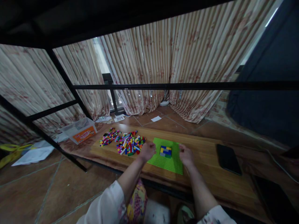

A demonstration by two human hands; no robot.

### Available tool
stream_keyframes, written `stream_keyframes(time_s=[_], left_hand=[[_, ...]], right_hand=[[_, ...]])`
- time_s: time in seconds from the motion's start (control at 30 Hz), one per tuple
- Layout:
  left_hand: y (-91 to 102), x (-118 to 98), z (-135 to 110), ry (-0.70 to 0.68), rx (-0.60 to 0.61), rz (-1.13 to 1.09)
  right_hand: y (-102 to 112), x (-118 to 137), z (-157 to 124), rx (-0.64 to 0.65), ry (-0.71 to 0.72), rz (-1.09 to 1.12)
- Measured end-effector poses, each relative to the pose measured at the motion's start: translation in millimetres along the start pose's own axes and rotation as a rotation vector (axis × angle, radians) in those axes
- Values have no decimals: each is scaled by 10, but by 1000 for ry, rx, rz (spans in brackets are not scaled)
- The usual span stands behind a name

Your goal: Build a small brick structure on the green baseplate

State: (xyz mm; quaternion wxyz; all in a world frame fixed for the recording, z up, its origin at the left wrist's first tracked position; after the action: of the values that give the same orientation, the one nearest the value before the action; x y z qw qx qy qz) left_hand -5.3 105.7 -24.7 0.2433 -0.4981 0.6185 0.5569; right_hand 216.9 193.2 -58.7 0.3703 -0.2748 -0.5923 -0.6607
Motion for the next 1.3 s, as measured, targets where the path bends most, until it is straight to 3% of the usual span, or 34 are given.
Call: stream_keyframes(time_s=[0.13,0.27,0.4,0.47,0.63,0.8,1.0,1.1,1.17,1.3], left_hand=[[204,448,-678,68,-24,-98],[371,1058,-1352,153,-38,-135],[543,1639,-1657,318,-103,-202],[575,1774,-1690,363,-109,-215],[572,1706,-1597,296,-105,-255],[476,1628,-1443,247,-43,-282],[455,1702,-1350,205,27,-297],[566,1642,-1283,110,3,-128],[680,1511,-1195,31,-41,19],[867,1078,-886,-118,-109,182]], right_hand=[[-223,319,-138,158,177,16],[-502,488,-263,272,268,-66],[-611,481,-235,307,278,-141],[-631,482,-218,326,285,-154],[-692,539,-281,370,337,-183],[-710,565,-343,323,374,-175],[-414,637,-376,125,380,-64],[-306,747,-516,7,290,-18],[-433,893,-660,14,229,-52],[-965,1375,-859,103,227,-131]])
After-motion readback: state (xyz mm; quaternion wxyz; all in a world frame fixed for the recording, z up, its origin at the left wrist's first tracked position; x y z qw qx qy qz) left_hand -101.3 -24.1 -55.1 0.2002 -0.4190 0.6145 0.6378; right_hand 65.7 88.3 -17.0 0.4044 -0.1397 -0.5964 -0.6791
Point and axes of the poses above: each hand's wrist, its own z-axis towards the middle knuckle, its own y-axis out of the back of the hand, x = y × z, the point moved 10 cm from there along z, towards the middle knuckle, and after that the axes turned 9 degrees about z, right-handed, at the moved point
